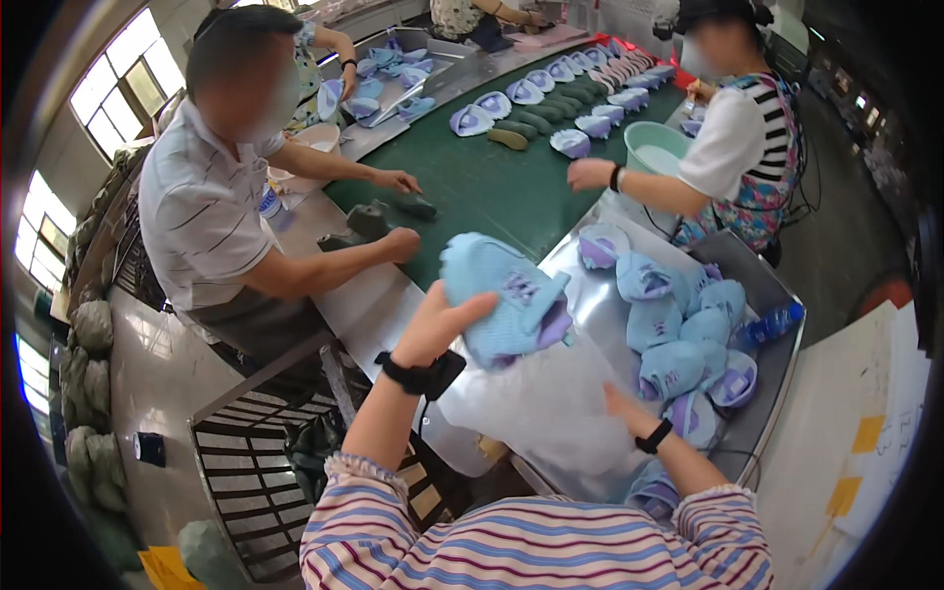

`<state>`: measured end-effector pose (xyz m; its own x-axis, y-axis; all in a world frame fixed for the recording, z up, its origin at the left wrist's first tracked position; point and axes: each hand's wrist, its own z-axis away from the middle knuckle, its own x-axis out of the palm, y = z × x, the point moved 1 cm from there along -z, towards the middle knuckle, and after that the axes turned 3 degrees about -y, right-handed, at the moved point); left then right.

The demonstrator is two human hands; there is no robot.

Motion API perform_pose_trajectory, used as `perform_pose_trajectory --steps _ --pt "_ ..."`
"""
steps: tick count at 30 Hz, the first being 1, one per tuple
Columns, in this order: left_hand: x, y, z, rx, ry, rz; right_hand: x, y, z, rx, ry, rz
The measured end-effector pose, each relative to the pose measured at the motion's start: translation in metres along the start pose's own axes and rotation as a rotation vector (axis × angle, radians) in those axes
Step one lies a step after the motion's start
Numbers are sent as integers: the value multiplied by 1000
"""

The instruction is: The person packs light blue and purple slippers into a clear plastic bag at a factory workstation. They repeatedly pick up slippers from a pile on the table, fold them, and place them into the bag, occasionally adjusting the contents. Other workers are visible in the background performing similar tasks.

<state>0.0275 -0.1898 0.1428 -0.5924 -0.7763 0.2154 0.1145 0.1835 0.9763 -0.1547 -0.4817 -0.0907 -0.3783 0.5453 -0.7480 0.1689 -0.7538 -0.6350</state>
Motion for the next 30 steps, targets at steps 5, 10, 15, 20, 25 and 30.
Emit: perform_pose_trajectory --steps 5,10,15,20,25,30 --pt "13 -25 -55 -93 124 674 73 -4 39 -111 -555 -80" --pt "5 -17 -79 -78 49 958 80 37 58 -106 -499 -90" --pt "56 -41 -45 -330 34 632 -95 -70 -18 -56 753 -405" --pt "113 -64 -19 -441 -420 577 -64 -85 -43 -33 486 -1234" --pt "105 -44 -5 -442 -660 338 -47 -102 -47 -200 491 -969" --pt "118 -37 5 -249 -865 225 -78 -123 -71 -475 424 -769"
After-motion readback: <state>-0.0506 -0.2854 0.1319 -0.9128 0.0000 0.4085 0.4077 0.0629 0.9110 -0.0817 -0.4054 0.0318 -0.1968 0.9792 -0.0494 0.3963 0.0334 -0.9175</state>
